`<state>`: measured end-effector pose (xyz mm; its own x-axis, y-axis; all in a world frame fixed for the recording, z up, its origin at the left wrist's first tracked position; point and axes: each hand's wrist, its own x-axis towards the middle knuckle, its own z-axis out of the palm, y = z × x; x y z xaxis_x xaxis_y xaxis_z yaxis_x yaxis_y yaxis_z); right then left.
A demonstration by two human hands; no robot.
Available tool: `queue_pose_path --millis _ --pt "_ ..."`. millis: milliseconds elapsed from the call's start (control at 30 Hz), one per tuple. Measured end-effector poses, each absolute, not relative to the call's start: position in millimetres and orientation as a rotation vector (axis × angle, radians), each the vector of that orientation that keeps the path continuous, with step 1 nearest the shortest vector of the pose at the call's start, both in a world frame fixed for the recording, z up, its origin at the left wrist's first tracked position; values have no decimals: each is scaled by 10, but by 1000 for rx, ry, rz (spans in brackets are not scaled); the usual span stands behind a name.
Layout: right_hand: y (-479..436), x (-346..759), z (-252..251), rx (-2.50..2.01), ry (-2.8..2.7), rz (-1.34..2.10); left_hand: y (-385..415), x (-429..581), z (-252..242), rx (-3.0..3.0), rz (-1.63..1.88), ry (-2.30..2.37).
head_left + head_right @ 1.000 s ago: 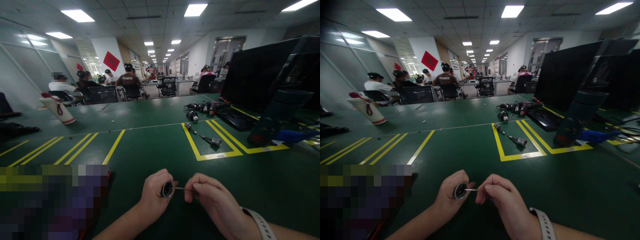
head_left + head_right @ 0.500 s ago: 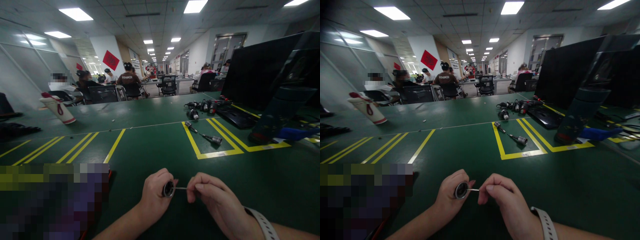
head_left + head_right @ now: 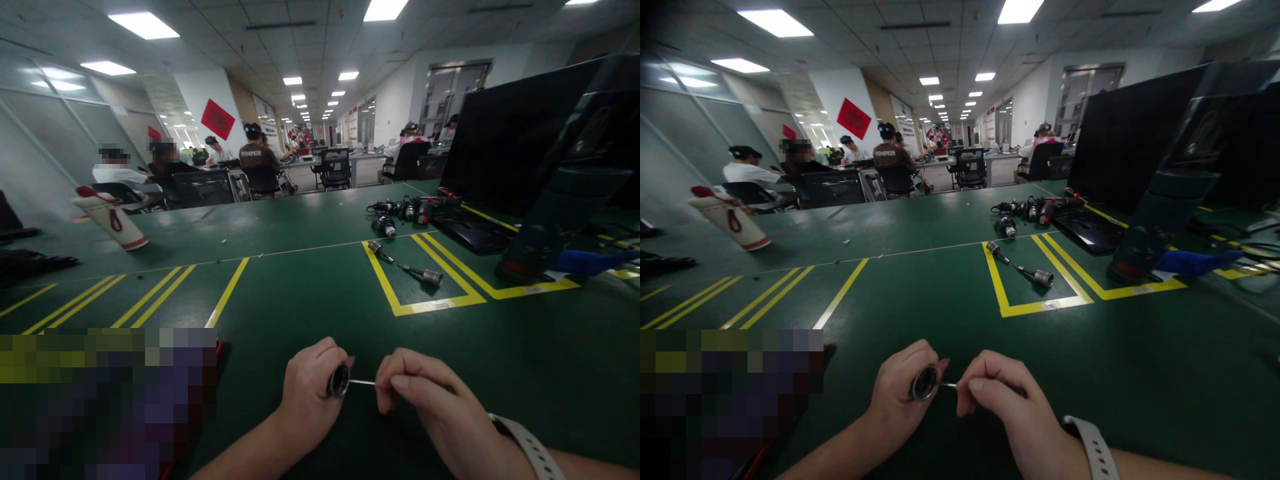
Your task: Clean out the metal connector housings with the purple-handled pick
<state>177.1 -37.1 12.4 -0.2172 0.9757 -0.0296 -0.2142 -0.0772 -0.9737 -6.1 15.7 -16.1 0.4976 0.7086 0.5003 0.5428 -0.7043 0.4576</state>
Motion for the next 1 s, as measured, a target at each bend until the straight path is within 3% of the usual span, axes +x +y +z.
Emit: queue_pose_path --millis 200,500,800,1000 --pt "-342 1696 156 -851 -878 1700 160 -61 -161 2459 1038 991" --pt "-417 1816 135 -1061 -1507 1263 161 -51 -197 2463 1002 1089" --pt "-335 1695 165 -874 -865 1686 170 -52 -159 2442 1057 971" --pt "-392 1798 145 -1010 -1318 1377 177 -52 -168 2432 1052 998"
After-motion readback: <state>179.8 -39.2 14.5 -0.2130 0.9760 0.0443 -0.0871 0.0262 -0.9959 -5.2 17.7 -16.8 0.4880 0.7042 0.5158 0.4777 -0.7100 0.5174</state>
